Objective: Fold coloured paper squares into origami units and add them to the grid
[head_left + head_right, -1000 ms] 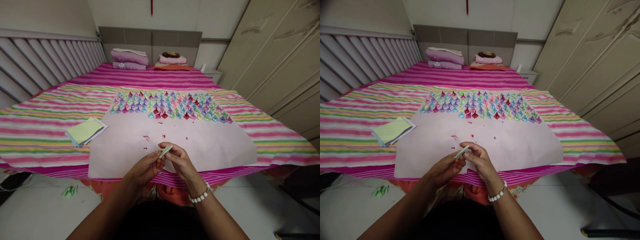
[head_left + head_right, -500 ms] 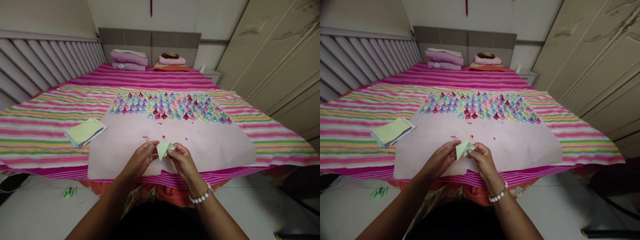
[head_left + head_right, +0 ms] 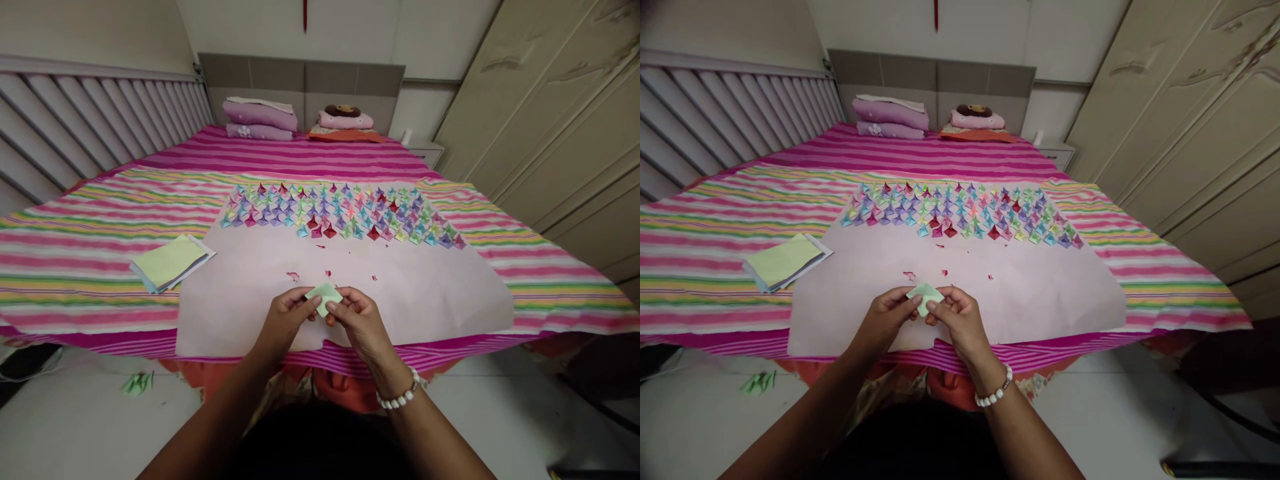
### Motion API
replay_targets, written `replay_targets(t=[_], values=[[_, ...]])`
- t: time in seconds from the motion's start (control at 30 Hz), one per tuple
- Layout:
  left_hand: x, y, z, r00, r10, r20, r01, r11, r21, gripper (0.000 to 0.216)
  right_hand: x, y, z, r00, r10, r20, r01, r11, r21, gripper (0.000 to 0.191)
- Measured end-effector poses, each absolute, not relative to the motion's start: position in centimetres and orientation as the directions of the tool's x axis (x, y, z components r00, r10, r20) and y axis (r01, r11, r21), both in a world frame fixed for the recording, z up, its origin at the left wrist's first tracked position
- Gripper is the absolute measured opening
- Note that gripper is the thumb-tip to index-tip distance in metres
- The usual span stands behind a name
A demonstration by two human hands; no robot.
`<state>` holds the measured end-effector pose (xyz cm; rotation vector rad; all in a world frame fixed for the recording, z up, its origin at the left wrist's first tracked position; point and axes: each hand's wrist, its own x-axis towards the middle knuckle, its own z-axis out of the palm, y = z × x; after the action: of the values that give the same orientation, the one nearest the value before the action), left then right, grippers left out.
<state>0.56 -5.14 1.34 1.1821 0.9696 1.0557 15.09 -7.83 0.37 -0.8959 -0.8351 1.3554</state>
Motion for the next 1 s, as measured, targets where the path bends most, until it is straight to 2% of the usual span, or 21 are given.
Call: replay_targets(t=[0.17, 0.33, 0.53, 0.77, 0.87, 1.0], values=[[0.7, -5.3, 1.7, 0.207, 0.978, -0.007, -0.116, 0.032, 0.993, 0.018, 15.0, -7.9, 0.2, 0.064, 0.998, -0.024, -0.454, 0.007, -0.891, 0.021], [0.0, -5.2, 1.5, 0.294, 0.954, 0.057, -0.155, -0.012, 0.988, 0.013, 14.9, -7.9, 0.4, 0.07, 0.998, -0.008, -0.467, 0.026, -0.884, 0.015], [-0.5, -5.2, 1.1, 0.371, 0.924, 0.098, -0.164, -0.039, 0.986, 0.017, 15.1, -8.0, 0.4, 0.067, 0.997, -0.031, -0.458, 0.004, -0.889, 0.016], [-0.1, -5.5, 2.3, 0.292, 0.944, 0.15, -0.029, -0.148, 0.989, 0.009, 15.3, -8.2, 0.8, 0.01, 1.0, -0.009, -0.514, -0.003, -0.858, 0.025], [0.1, -5.5, 2.2, 0.281, 0.954, 0.106, -0.043, -0.098, 0.994, 0.021, 15.3, -8.0, 0.5, 0.046, 0.999, -0.009, -0.457, 0.014, -0.889, 0.027], [0.3, -5.4, 1.7, 0.294, 0.956, 0.012, -0.146, 0.033, 0.989, 0.038, 15.3, -7.8, 0.1, 0.095, 0.995, 0.002, -0.33, 0.034, -0.943, 0.017]])
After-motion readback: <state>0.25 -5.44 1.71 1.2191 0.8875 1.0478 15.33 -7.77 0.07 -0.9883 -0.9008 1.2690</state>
